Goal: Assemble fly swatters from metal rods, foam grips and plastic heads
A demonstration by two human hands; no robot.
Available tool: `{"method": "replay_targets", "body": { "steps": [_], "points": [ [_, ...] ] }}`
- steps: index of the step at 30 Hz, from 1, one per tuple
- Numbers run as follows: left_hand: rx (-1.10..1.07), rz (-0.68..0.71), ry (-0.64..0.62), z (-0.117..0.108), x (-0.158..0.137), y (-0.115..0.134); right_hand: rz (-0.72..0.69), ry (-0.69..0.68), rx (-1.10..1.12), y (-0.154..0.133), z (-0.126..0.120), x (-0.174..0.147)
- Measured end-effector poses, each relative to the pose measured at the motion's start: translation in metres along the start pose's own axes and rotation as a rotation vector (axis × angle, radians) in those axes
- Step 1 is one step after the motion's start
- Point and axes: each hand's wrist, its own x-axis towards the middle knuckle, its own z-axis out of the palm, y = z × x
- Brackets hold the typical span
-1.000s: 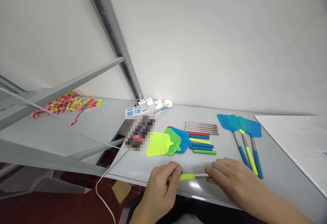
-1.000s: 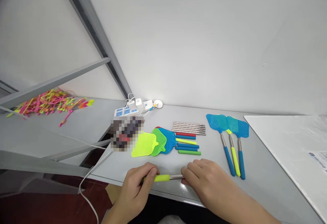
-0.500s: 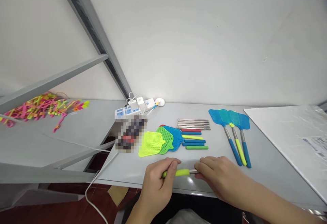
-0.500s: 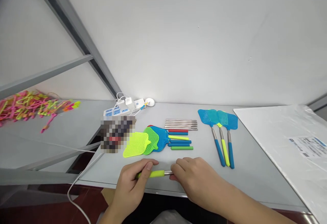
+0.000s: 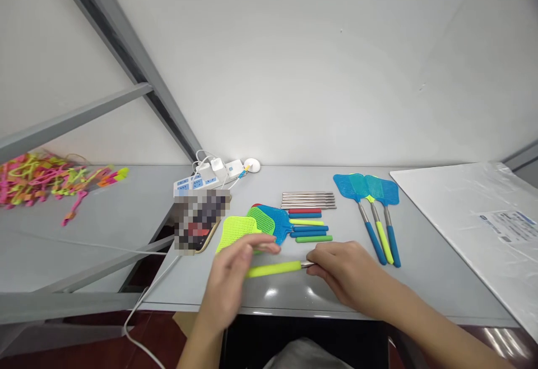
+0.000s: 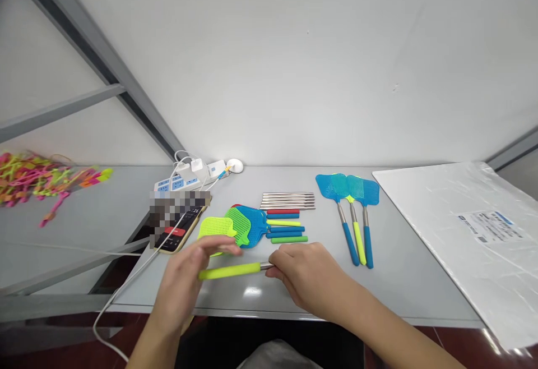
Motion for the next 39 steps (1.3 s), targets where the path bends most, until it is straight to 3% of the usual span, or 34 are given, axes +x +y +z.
{"method": "replay_targets", "body": {
  "steps": [5,17,23,26,30,34,39],
  "points": [
    [-0.298,-0.018,-0.098,-0.005,0.017,0.005,-0.018,-0.003,0.006,-0.002,0.011,0.001],
    [-0.343,-0.043,-0.145,0.026,0.020,0.011,-0.055,0.017,-0.098,-0.003,0.015,-0.015],
    [-0.400,-0.060,-0.188,0.031,0.021,-0.003,-0.096,0.015,-0.247,-0.005,0.011,-0.014],
    [-0.271,-0.083,-0.178,0.032,0.017,-0.011,-0.146,0.019,-0.297,-0.005,0.005,-0.008],
    [0.109,-0.173,-0.268,0.037,0.005,-0.013,-0.228,0.029,-0.296,0.002,-0.001,0.007],
    [0.485,-0.103,-0.312,0.032,-0.012,-0.008,-0.309,0.062,-0.271,0.011,0.002,0.021],
    [0.544,-0.136,-0.207,0.001,-0.039,-0.010,-0.310,0.106,-0.212,0.012,0.011,0.024]
  ]
}}
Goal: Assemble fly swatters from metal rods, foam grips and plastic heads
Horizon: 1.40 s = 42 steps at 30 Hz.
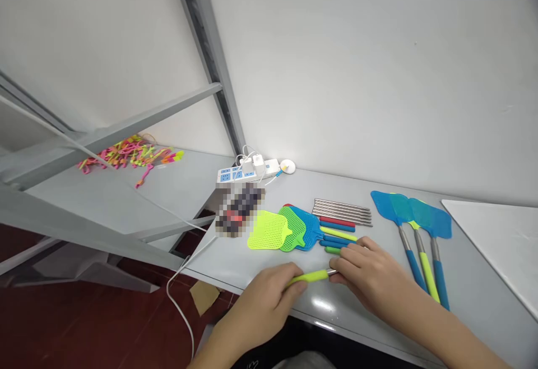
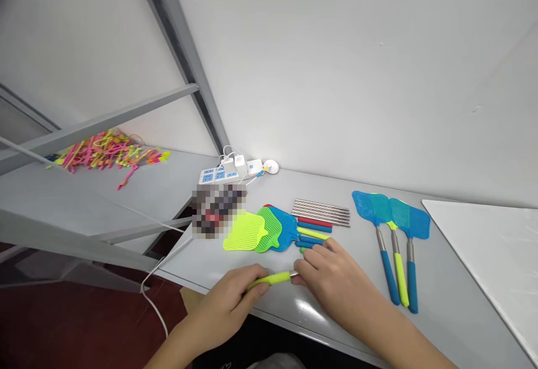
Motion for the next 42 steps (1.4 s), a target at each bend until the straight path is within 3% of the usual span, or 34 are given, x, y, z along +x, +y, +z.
{"method": "replay_targets", "body": {
  "steps": [3,7,14,17,20,25,28,32,36,39,42],
  "points": [
    [-0.046,-0.104,0.057,-0.009,-0.017,-0.015,0.019,0.009,0.076,-0.003,0.001,-0.001],
    [-0.099,-0.124,0.067,-0.009,-0.032,-0.027,0.039,-0.018,0.169,-0.008,0.001,-0.002],
    [-0.335,-0.086,0.298,0.026,-0.043,-0.052,0.080,-0.114,0.252,-0.019,0.002,0.000],
    [-0.371,-0.094,0.301,0.033,-0.044,-0.059,0.092,-0.136,0.258,-0.021,0.001,0.002],
    [-0.251,-0.071,0.231,0.019,-0.046,-0.054,0.094,-0.152,0.254,-0.020,-0.001,0.005],
    [0.202,-0.049,0.092,-0.009,-0.051,-0.025,0.047,-0.180,0.197,-0.034,0.002,0.020],
    [0.362,-0.035,0.070,-0.005,-0.053,-0.012,-0.022,-0.196,0.180,-0.050,0.014,0.038],
    [0.260,-0.199,0.114,0.002,-0.057,-0.020,-0.084,-0.149,0.169,-0.057,0.035,0.067],
    [0.071,-0.279,0.275,-0.004,-0.069,-0.043,0.058,-0.066,0.125,-0.043,0.060,0.098],
    [-0.036,-0.309,0.388,-0.005,-0.076,-0.057,0.186,-0.160,0.086,-0.034,0.082,0.120],
    [-0.119,-0.304,0.479,0.000,-0.078,-0.064,0.214,-0.242,0.082,-0.033,0.102,0.137]
  ]
}}
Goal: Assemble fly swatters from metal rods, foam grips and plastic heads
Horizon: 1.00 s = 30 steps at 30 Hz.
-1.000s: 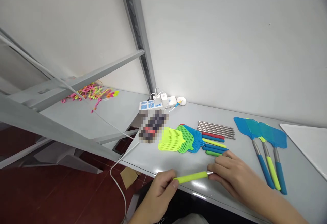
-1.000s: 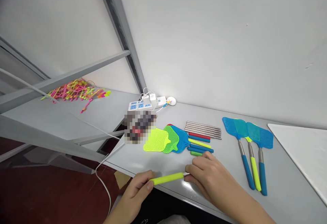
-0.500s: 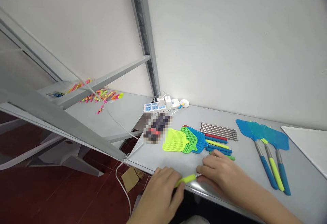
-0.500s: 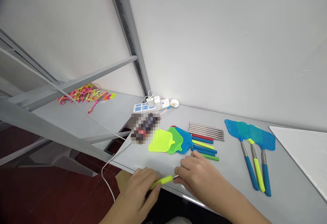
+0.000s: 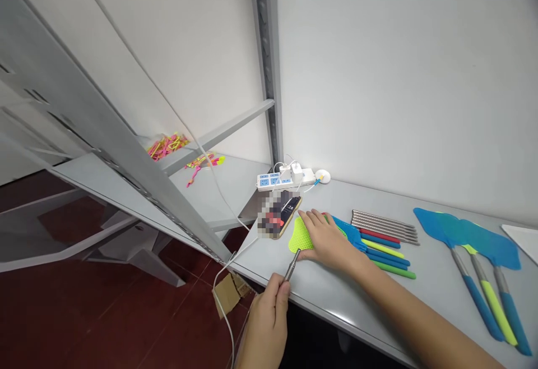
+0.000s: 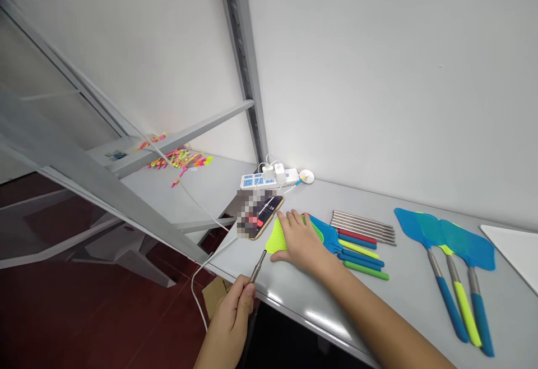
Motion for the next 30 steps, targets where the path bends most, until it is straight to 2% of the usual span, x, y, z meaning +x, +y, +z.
{"method": "replay_targets", "body": {
  "steps": [5,9,11,13,18,20,22,24,27,30],
  "points": [
    [-0.169,-0.051,0.090,0.007,0.002,-0.002,-0.015,0.000,0.011,-0.006,0.007,0.013],
    [-0.284,-0.095,0.124,0.008,0.002,0.001,0.005,0.047,0.031,-0.007,-0.006,0.006],
    [-0.320,-0.096,0.122,0.009,0.001,0.002,0.025,0.127,0.153,-0.005,-0.018,-0.003],
    [-0.331,-0.092,0.097,0.010,0.000,0.005,0.089,0.241,0.417,-0.001,-0.030,-0.017],
    [-0.251,-0.067,-0.018,0.018,-0.004,0.017,0.196,0.515,1.410,0.005,-0.046,-0.060],
    [-0.192,-0.021,-0.066,0.025,-0.006,0.023,0.245,0.637,1.614,0.002,-0.047,-0.076],
    [-0.145,0.043,-0.142,0.033,-0.010,0.029,0.304,0.743,1.622,-0.004,-0.048,-0.089],
    [-0.141,0.097,-0.250,0.043,-0.014,0.035,0.328,0.806,1.502,-0.010,-0.049,-0.101],
    [-0.190,0.157,-0.407,0.056,-0.024,0.044,0.338,0.809,1.214,-0.019,-0.050,-0.119],
    [-0.213,0.184,-0.484,0.063,-0.037,0.054,0.356,0.796,1.049,-0.028,-0.050,-0.138]
  ]
}}
